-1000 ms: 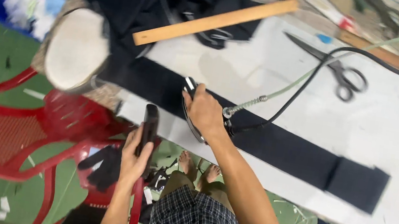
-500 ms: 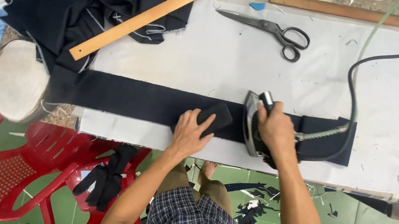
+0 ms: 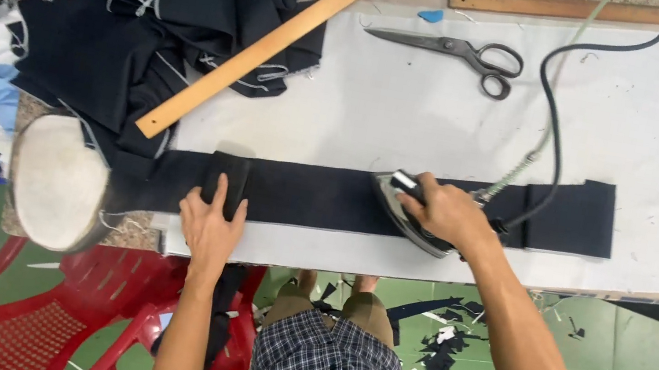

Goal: The person irons a long strip of black fabric on a white table, then uses shears to trim the edges and cut the fabric into smaller pieces. The person repeatedly irons and cuts the fabric, handling the pieces by hand.

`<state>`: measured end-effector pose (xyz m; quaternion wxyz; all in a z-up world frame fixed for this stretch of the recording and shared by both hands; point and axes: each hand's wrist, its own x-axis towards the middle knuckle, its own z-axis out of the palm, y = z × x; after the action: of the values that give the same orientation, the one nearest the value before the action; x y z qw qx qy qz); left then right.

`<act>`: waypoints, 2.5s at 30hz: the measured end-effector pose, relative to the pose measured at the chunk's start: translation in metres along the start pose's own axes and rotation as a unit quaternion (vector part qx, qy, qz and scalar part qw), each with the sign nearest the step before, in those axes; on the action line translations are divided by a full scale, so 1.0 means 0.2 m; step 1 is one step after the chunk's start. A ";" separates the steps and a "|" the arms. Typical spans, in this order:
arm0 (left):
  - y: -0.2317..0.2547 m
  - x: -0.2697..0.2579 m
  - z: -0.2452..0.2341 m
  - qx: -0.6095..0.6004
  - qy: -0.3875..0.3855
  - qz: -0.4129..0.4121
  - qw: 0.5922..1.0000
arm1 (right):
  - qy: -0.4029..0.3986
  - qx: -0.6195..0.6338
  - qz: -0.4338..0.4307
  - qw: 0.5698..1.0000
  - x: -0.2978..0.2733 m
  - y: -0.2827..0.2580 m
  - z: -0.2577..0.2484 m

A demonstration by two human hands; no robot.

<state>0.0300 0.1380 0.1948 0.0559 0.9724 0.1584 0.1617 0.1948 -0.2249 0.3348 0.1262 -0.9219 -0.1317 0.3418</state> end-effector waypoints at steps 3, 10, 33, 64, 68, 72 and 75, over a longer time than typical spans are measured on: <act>-0.13 -0.04 0.10 0.016 0.055 -0.008 0.998 | -0.019 -0.012 -0.038 0.999 0.04 -0.28 0.06; -0.11 -0.03 0.08 -0.017 0.061 -0.026 0.998 | 0.003 0.047 -0.099 0.994 0.27 -0.78 0.34; -0.13 -0.02 0.09 0.000 0.081 0.015 0.997 | 0.215 0.149 0.260 0.930 0.05 0.14 0.22; 0.41 -0.12 0.18 -0.010 -0.007 0.055 0.998 | -0.034 -0.100 -0.270 0.957 -0.04 0.45 0.20; 0.23 -0.17 0.13 0.058 0.057 -0.046 0.996 | -0.045 -0.168 -0.326 0.929 -0.01 0.37 0.25; 0.05 -0.15 0.11 0.075 0.084 -0.132 0.985 | -0.042 -0.197 -0.328 0.923 0.04 0.17 0.27; -0.04 -0.13 0.16 0.068 0.107 -0.174 0.977 | -0.061 -0.227 -0.320 0.918 0.10 0.00 0.32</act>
<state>0.0154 0.1353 0.1557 0.0000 0.9088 0.3404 0.2412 0.1666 -0.2086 0.2751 0.0081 -0.8117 -0.5011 0.3000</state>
